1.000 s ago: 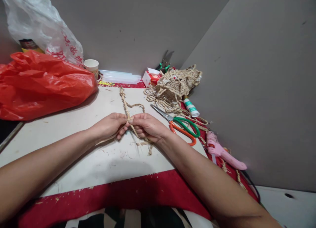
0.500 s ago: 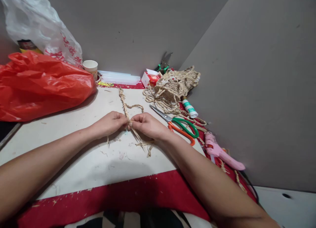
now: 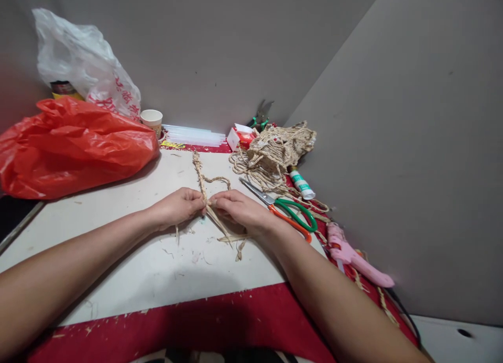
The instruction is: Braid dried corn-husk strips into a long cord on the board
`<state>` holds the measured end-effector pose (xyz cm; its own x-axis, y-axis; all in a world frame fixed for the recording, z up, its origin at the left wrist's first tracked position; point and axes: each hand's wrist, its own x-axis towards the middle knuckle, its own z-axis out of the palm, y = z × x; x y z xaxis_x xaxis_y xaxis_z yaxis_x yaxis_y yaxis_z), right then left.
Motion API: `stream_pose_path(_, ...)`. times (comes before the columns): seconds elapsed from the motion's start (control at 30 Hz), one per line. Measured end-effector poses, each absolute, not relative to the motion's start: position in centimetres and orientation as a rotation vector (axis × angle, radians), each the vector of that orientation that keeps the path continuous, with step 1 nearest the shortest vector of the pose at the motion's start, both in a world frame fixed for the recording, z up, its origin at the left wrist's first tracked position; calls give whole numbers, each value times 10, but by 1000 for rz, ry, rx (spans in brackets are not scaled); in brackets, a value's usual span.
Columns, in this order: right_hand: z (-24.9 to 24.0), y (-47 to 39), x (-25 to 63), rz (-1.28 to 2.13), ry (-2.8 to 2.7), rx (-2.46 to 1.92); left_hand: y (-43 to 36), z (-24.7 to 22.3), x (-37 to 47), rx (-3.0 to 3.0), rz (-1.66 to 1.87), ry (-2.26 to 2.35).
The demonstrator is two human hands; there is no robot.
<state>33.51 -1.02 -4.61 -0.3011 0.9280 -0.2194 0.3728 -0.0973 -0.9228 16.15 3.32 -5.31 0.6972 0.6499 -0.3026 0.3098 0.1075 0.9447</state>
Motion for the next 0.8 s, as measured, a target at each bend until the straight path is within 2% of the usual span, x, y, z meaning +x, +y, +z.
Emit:
stream_pose_path(0.27, -39, -10, 340, 1193, -1890, -1584, 34, -52, 161, 1529, 283, 832)
stream_pose_path(0.53, -41, -16, 328, 1376, -1572, -1445, 35, -60, 161, 1784, 403, 797)
stream_pose_path(0.67, -49, -24, 315, 1166, -1575, -1538, 31, -59, 162, 1642, 435, 788)
stream_pose_path(0.8, -50, -33, 307, 795, -1708, -1663, 28, -52, 162, 1402, 398, 819)
